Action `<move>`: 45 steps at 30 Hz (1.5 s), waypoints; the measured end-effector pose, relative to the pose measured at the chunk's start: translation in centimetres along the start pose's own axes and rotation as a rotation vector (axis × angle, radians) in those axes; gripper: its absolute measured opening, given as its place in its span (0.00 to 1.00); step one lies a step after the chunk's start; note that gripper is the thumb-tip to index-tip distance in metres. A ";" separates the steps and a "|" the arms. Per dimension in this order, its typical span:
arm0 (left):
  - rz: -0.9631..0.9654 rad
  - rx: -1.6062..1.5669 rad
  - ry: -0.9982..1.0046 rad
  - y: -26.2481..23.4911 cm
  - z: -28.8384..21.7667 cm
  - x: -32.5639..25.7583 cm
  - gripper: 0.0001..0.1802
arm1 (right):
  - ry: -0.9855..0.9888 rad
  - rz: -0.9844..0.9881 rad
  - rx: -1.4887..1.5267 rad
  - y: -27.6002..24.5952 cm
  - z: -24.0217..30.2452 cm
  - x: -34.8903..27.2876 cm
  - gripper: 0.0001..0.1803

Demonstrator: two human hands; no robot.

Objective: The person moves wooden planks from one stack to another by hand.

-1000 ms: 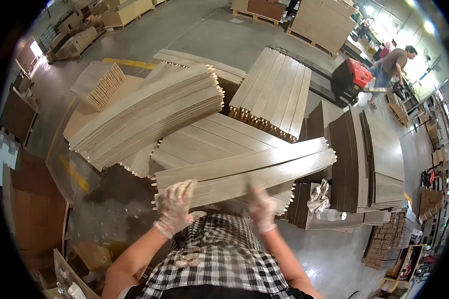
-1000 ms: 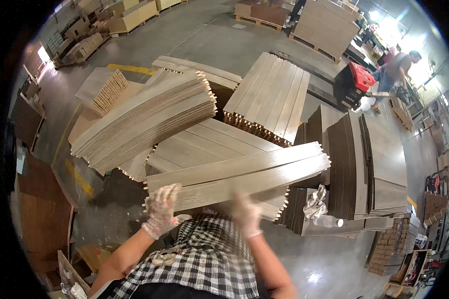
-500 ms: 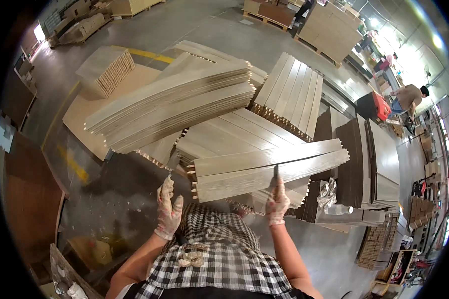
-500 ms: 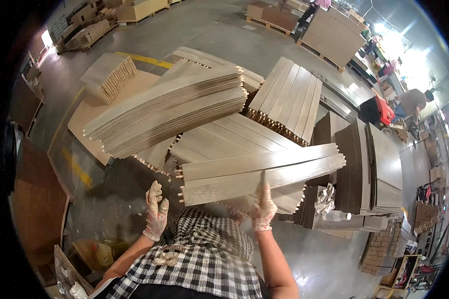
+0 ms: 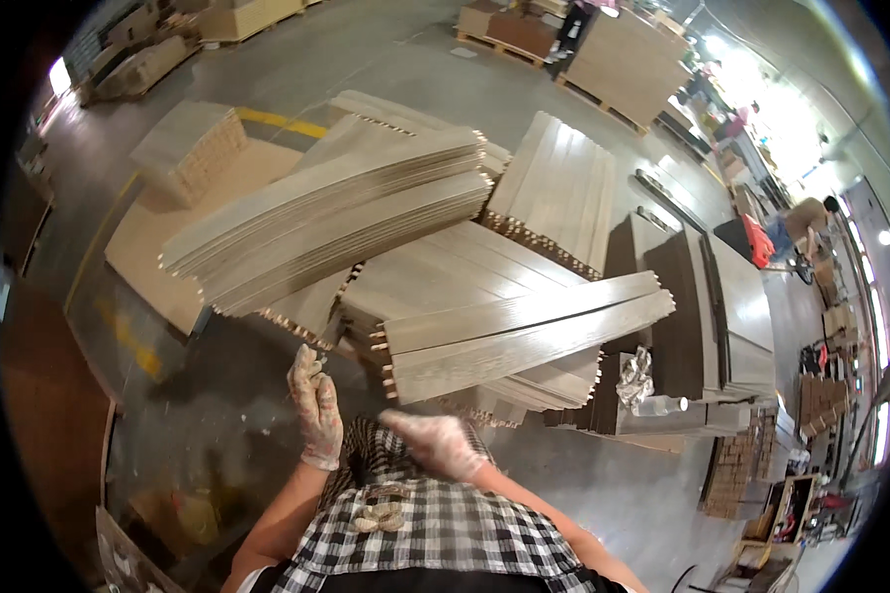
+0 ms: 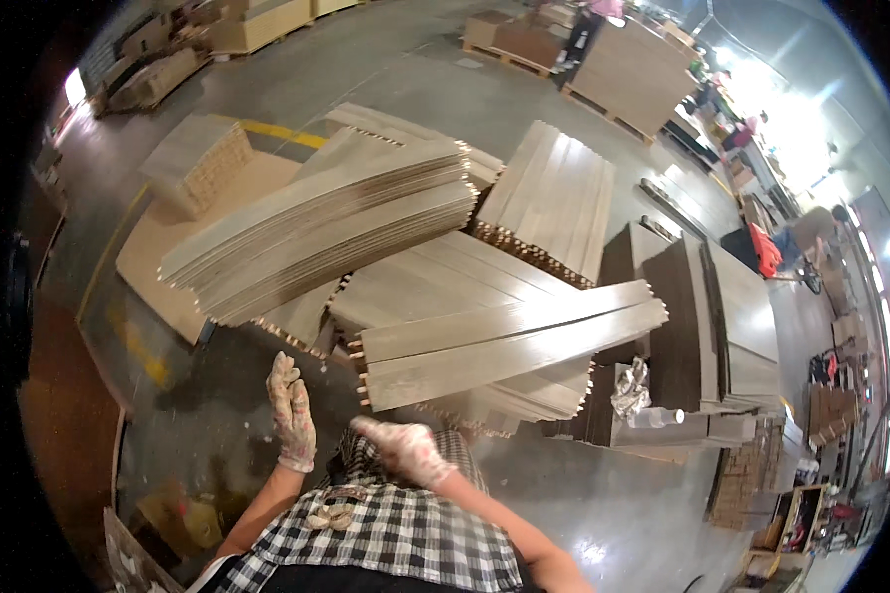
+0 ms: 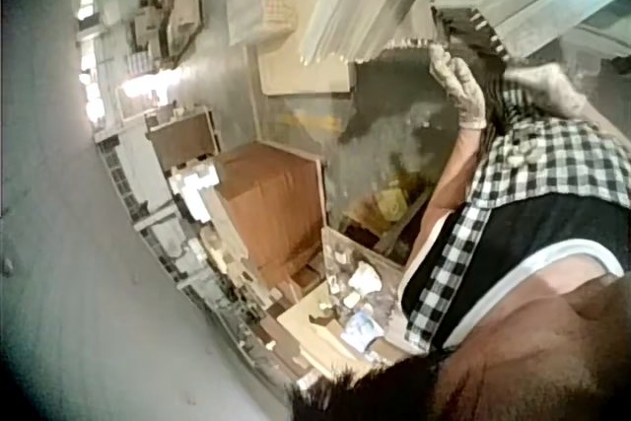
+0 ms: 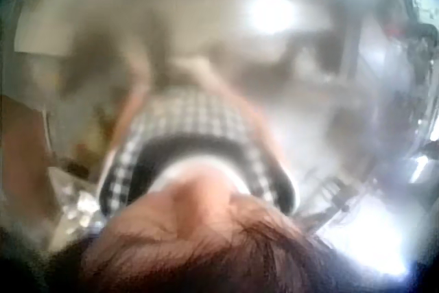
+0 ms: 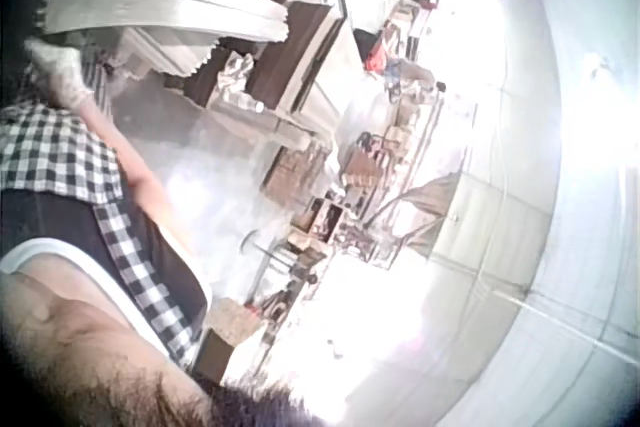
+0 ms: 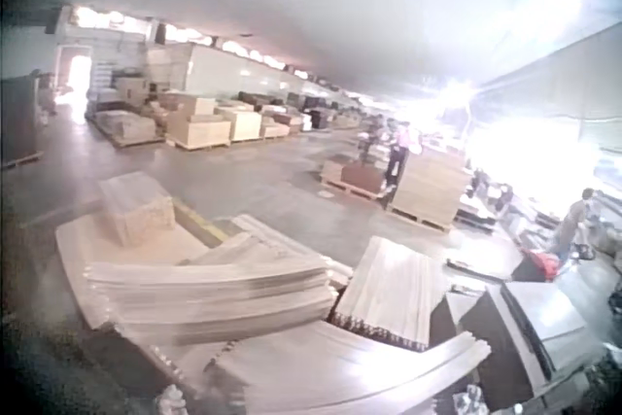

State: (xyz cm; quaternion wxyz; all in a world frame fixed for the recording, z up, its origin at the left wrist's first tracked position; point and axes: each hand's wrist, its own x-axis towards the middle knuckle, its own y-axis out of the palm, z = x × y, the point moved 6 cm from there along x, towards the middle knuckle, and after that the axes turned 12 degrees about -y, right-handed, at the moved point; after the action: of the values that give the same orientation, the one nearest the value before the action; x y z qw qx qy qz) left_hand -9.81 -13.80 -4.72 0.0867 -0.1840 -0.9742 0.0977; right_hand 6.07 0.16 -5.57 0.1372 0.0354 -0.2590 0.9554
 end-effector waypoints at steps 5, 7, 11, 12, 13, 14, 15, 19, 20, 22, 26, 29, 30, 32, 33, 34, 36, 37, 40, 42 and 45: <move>0.104 -0.163 0.146 4.1 -2.2 0.2 0.27 | -0.145 -0.225 -0.321 -5.8 -0.8 -1.0 0.34; 0.254 0.287 0.284 7.9 -5.4 0.0 0.25 | -0.161 -0.213 -0.383 -7.6 -3.1 -2.5 0.32; 0.450 0.555 0.515 15.6 -10.3 -1.5 0.34 | -0.023 -0.479 -0.623 -19.3 -11.6 -7.0 0.25; 0.461 0.553 0.534 17.0 -11.2 -1.5 0.34 | 0.032 -0.556 -0.653 -23.7 -14.5 -8.9 0.25; 0.551 0.628 0.527 18.8 -11.4 -1.7 0.35 | 0.087 -0.649 -0.634 -28.4 -17.1 -11.0 0.25; 0.632 0.710 0.512 20.4 -11.4 -2.0 0.36 | 0.116 -0.824 -0.528 -33.1 -18.6 -12.6 0.21; 0.632 0.720 0.519 21.2 -11.4 -1.9 0.36 | 0.323 -0.858 -0.619 -37.1 -18.7 -12.7 0.21; 0.737 0.966 0.574 25.1 -10.5 -2.4 0.43 | 0.757 -0.777 -1.126 -52.2 -24.0 -18.2 0.16; 0.756 0.997 0.531 24.8 -9.8 -2.2 0.44 | 0.728 -0.851 -1.110 -53.4 -24.2 -17.7 0.16; 0.803 1.013 0.516 25.0 -9.5 -1.9 0.46 | 0.643 -0.974 -1.026 -55.1 -24.3 -16.7 0.17; 0.814 1.116 0.419 25.5 -11.3 -2.1 0.48 | 0.489 -1.068 -0.648 -53.7 -24.8 -14.4 0.18; 0.830 1.171 0.364 26.4 -11.5 -2.1 0.47 | 0.404 -1.158 -0.521 -54.1 -25.9 -15.5 0.17; 0.823 1.178 0.364 26.2 -11.8 -2.2 0.47 | 0.359 -1.220 -0.350 -54.1 -26.1 -15.5 0.16; 0.744 1.238 0.454 25.4 -12.8 -2.3 0.40 | 0.273 -1.251 -0.122 -53.8 -25.0 -14.6 0.16; 0.745 1.243 0.452 25.2 -12.6 -2.7 0.40 | 0.202 -1.272 0.091 -53.4 -24.5 -14.5 0.16; 0.652 1.165 0.554 25.0 -13.0 -3.1 0.36 | 0.122 -1.256 0.231 -53.3 -24.6 -14.4 0.17; 0.570 1.088 0.653 26.1 -14.4 -3.9 0.30 | 0.143 -1.252 0.147 -52.8 -24.2 -14.6 0.17; 0.591 1.142 0.595 26.9 -14.4 -4.6 0.32 | 0.166 -1.245 0.061 -52.5 -23.9 -14.9 0.16; 0.645 1.123 0.516 26.2 -10.5 -5.1 0.36 | 0.268 -1.320 -0.407 -51.7 -20.2 -16.5 0.14; 0.619 1.070 0.485 26.4 -9.6 -4.7 0.36 | 0.289 -1.248 -0.349 -50.1 -19.2 -17.6 0.14; 0.563 1.006 0.487 26.9 -10.2 -4.6 0.36 | 0.003 -0.938 -0.682 -43.4 -18.0 -17.1 0.19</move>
State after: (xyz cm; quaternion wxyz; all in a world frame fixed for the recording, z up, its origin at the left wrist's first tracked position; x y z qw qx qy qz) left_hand 5.69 10.64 -1.49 0.3531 -0.3871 -0.6755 0.5187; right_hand 34.70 41.00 -2.43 0.5500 0.0987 -0.5084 0.6552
